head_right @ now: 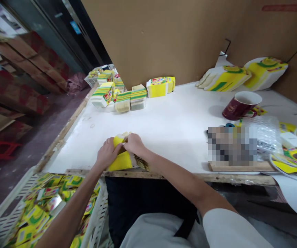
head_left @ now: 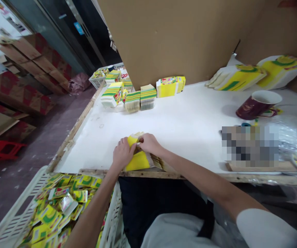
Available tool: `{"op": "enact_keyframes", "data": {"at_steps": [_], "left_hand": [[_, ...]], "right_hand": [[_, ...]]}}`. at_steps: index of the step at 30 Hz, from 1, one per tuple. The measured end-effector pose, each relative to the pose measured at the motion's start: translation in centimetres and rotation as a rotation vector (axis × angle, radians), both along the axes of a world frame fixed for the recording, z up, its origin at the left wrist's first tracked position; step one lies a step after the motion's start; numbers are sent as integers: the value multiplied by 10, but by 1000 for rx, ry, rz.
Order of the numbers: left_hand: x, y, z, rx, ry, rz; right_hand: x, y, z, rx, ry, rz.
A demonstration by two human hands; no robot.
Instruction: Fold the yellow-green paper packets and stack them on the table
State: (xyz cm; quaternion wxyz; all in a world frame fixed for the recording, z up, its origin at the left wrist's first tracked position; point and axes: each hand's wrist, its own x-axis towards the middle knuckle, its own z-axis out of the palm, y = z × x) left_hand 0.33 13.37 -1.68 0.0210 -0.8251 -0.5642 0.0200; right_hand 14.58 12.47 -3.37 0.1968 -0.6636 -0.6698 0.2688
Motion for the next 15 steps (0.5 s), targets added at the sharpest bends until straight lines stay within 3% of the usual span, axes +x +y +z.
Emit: {"op": "enact_keyframes", "data": {"at_steps": [6,15], "left_hand": [[1,1,2,-7,-7,28],[5,-1,2,0,-37,97]], "right_hand": [[-2,-2,2,-27,81,71],[33,-9,4,52,39,40]]}}
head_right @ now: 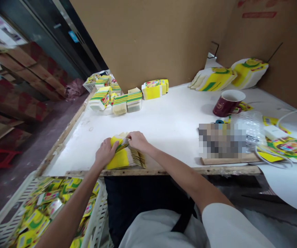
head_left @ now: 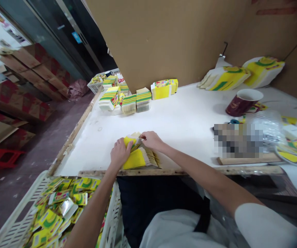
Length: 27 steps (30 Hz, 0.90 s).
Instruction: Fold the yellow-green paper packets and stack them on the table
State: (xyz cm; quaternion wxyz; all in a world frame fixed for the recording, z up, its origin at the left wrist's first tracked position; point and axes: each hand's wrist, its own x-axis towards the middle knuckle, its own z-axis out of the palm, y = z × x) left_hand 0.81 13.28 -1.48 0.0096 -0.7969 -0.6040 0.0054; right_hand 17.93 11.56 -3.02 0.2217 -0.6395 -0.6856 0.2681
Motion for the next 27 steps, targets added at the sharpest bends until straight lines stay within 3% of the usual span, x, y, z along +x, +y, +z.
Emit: {"op": "enact_keyframes", "data": {"at_steps": [9,11,17,27], "left_hand": [[2,4,3,-50,-18,29],[3,4,2,-44,-12,21],[4,2,1,-13,16,-11],[4,3,-1,-4,36,-7]], "right_hand": [[42,-14,17,-121,44,458],[43,-14,18,-81,20,428],[28,-1,10,138,-134,134],[19,-21,3,250,-309,195]]}}
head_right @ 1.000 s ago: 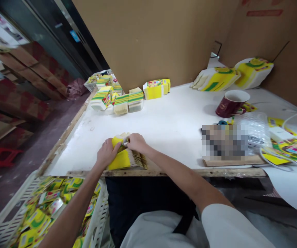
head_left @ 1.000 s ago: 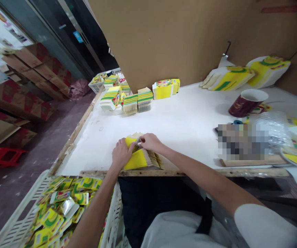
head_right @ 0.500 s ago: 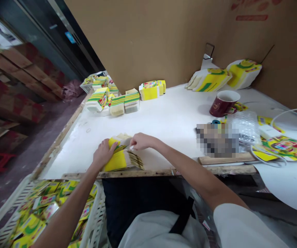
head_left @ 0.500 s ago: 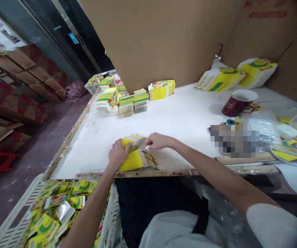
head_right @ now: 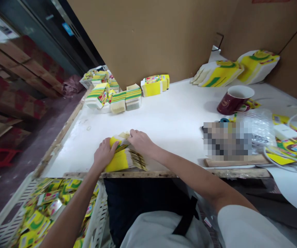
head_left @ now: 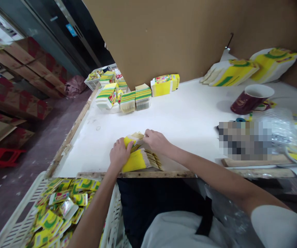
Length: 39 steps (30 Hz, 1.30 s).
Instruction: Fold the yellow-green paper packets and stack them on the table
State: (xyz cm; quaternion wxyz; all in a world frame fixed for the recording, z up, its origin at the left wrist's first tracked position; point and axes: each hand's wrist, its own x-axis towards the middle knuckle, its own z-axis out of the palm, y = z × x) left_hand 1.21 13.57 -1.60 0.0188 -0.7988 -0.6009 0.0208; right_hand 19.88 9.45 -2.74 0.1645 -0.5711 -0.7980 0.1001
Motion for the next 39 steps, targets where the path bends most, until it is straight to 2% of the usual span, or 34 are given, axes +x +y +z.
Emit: {"op": "enact_keyframes", "data": {"at_steps": [5,11,19,26,31,36,39], "left_hand": [[0,0,0,0,4,-2],[-1,0,0,0,5,-22],[-3,-1,3,-37,-3,-60],[-3,2,3,-70,-24,-57],[-3,2,3,-71,-34,-61],[-1,0,2,-49,-58,-51],[-1,0,2,-44,-74,-30]], "right_hand": [[-6,4,-1,-16,-3,-24],[-20,15,1,-63,29,-163],[-33,25,6,-207,132,-230],[-49,29,6,-386,249,-137],[-34,33,2,-391,297,-119],[-12,38,-4,-303,312,-172],[-6,40,-4,-268,336,-152]]}}
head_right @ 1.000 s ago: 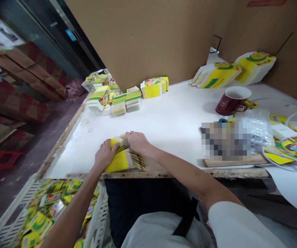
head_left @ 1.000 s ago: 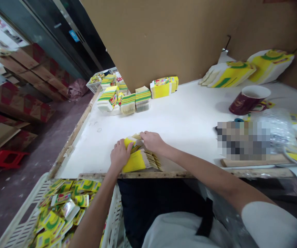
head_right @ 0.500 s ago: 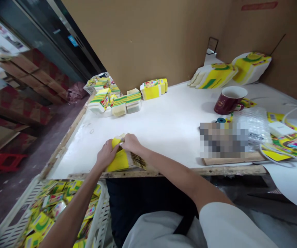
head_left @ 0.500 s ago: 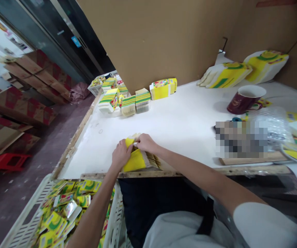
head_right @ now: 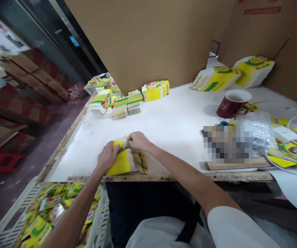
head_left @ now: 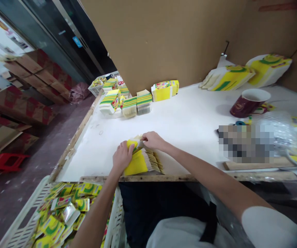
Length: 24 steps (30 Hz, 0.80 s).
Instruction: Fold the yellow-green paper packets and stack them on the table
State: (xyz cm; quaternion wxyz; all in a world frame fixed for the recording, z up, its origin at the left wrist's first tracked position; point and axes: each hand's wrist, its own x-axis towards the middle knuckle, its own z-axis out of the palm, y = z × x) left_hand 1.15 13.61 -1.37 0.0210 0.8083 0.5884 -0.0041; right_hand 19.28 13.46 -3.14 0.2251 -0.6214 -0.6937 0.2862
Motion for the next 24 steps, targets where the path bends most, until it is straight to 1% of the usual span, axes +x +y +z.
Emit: {"op": "enact_keyframes", "data": {"at_steps": [4,9,11,13,14,18,19,21,24], "left_hand": [[0,4,0,-28,-8,28],[4,8,0,-48,-3,42],[6,8,0,-46,5,23],[7,7,0,-42,15,-2],[8,6,1,-40,19,-13],[7,4,2,-23,29,-37],[7,3,2,-19,31,-40],[7,3,2,-15,35,-40],[7,2,1,-8,37,-40]], "right_hand": [[14,-3,-1,-48,65,113],[34,-23,2,-177,151,394],[37,-31,5,-188,157,453],[37,-34,9,-148,145,439],[37,-33,10,-109,132,402],[28,-27,9,93,22,158],[26,-26,7,129,-15,117],[22,-27,2,178,-86,83],[18,-34,-4,229,-172,78]]}}
